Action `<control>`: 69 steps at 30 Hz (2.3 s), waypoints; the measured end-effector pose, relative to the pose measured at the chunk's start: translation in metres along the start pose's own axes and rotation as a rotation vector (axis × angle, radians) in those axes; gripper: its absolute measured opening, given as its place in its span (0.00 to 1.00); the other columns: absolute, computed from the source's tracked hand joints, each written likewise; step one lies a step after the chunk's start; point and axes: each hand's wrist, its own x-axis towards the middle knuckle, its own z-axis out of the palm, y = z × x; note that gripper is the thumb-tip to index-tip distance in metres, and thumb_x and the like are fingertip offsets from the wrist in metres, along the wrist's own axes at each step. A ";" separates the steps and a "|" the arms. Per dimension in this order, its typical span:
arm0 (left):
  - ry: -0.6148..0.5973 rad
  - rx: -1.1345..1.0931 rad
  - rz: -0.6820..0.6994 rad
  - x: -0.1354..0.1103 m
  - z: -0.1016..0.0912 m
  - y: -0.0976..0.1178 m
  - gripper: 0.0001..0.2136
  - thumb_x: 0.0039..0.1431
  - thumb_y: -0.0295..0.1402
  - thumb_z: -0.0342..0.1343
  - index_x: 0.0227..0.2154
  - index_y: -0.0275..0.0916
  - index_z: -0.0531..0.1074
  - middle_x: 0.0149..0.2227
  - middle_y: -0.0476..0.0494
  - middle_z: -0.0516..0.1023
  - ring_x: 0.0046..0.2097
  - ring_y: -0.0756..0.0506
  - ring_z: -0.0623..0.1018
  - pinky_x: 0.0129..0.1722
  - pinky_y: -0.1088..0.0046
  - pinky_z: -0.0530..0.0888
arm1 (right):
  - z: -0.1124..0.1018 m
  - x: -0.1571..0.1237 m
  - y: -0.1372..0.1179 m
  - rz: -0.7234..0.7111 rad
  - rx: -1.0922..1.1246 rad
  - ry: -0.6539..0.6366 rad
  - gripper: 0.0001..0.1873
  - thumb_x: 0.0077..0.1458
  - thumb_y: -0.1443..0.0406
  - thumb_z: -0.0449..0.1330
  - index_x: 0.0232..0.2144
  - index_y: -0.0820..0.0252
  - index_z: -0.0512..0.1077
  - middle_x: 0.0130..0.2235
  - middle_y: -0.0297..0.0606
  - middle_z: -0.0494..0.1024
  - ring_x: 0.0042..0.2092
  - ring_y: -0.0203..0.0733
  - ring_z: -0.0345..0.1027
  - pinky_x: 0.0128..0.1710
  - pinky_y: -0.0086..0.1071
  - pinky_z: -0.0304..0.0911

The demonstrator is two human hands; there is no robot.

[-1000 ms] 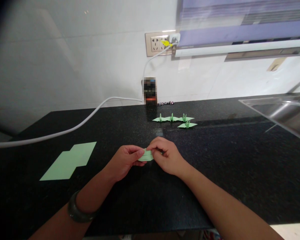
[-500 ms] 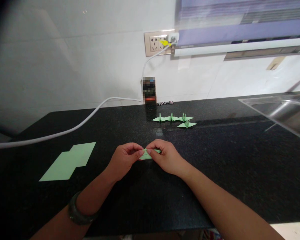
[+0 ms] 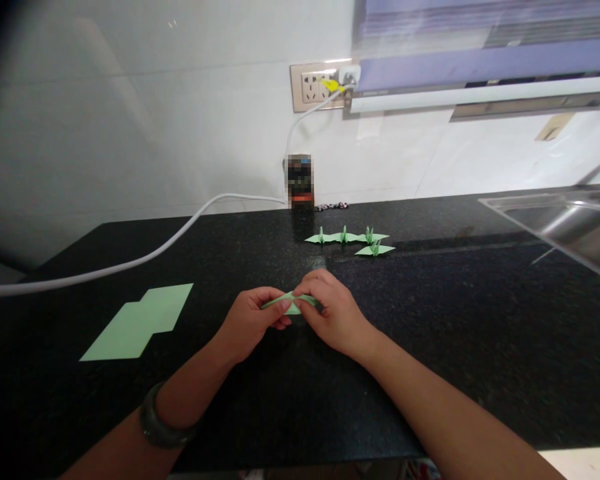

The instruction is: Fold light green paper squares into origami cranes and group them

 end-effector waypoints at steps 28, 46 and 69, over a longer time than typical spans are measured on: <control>-0.133 0.194 0.106 -0.001 -0.008 0.002 0.11 0.49 0.37 0.51 0.26 0.34 0.71 0.23 0.46 0.72 0.25 0.50 0.72 0.26 0.76 0.69 | -0.008 0.003 -0.002 -0.073 -0.033 -0.103 0.04 0.50 0.71 0.53 0.30 0.60 0.67 0.29 0.36 0.69 0.33 0.36 0.61 0.34 0.32 0.59; -0.140 0.414 0.141 -0.001 -0.007 0.000 0.11 0.50 0.36 0.49 0.24 0.34 0.72 0.22 0.47 0.72 0.24 0.51 0.70 0.23 0.78 0.65 | -0.017 0.005 -0.004 -0.196 -0.229 -0.294 0.03 0.50 0.71 0.52 0.28 0.61 0.66 0.29 0.38 0.68 0.34 0.38 0.59 0.34 0.32 0.57; -0.188 0.005 -0.055 -0.001 -0.006 0.004 0.08 0.46 0.34 0.54 0.23 0.33 0.70 0.22 0.48 0.70 0.24 0.53 0.71 0.26 0.76 0.69 | -0.011 0.003 -0.005 -0.254 -0.285 -0.213 0.07 0.54 0.68 0.50 0.29 0.61 0.67 0.29 0.40 0.69 0.34 0.39 0.61 0.34 0.33 0.59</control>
